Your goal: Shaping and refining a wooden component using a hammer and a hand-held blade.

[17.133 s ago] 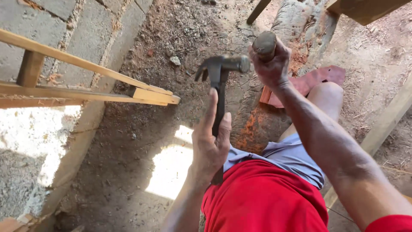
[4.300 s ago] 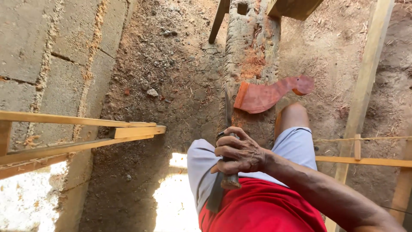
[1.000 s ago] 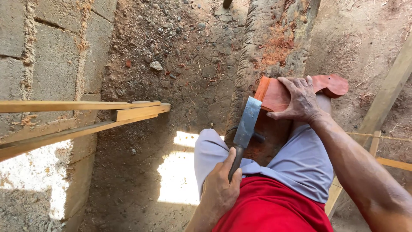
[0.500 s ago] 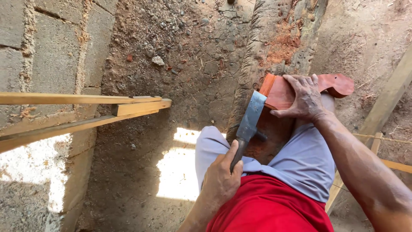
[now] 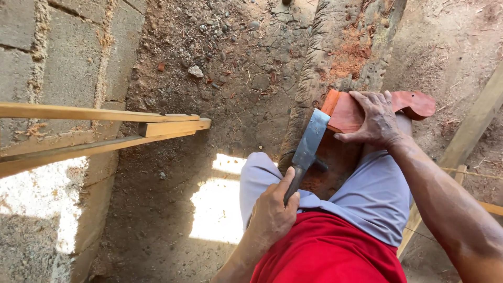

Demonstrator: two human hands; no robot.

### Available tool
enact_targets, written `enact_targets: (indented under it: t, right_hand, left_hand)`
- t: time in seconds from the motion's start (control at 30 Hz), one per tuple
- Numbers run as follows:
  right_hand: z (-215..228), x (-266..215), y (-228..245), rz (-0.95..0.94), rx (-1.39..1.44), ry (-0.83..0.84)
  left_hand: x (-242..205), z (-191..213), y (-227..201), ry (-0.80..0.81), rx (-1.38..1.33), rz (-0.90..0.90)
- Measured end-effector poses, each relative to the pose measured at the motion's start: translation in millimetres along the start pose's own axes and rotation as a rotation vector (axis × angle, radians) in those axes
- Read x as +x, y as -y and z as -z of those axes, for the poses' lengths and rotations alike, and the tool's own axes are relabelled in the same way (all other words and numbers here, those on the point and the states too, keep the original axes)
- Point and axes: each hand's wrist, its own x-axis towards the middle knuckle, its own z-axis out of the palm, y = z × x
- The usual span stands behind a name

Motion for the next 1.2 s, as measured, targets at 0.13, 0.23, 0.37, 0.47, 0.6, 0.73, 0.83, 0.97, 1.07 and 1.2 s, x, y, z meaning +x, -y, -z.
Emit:
enact_targets:
  t: [0.13,0.23,0.37,0.47,0.6,0.73,0.83,0.97,1.07,1.2]
  right_hand:
    - [-3,0,-3,-0.007,-0.024,-0.003]
    - [-1,-1,-6,-0.001,0.067,0.023]
    - [1,3,-4,-0.023,0.025,0.019]
    - [1,2,1,-0.033,0.020,0.025]
    - [-4,3,-5,-0.040,0.010,0.029]
    - [-6,-2,-6,-0.029,0.029,0.010]
    - [-7,1,-7,-0.025,-0.027,0.019]
    - [-9,0,-7,-0.025,-0.021,0.022]
    - [-8,1,-8,-0.012,-0.029,0.015]
    - [-11,1,-10,-0.007,-0.045,0.008]
  left_hand:
    - [22,-19,8,0.007,0.014,0.018]
    - [28,-22,6,-0.092,0.044,-0.107]
    - [18,-4,-2,-0.016,0.061,-0.052]
    - [18,-6,-4,0.037,0.080,0.035]
    - [19,-6,1,0.000,0.085,0.009]
    - [20,-11,10,-0.018,0.047,-0.032]
    - [20,-11,12,-0.032,0.048,-0.030]
    - [16,-9,15,-0.034,0.053,-0.033]
    - [16,-11,17,-0.038,0.048,-0.047]
    - [21,-13,15,-0.053,0.039,-0.064]
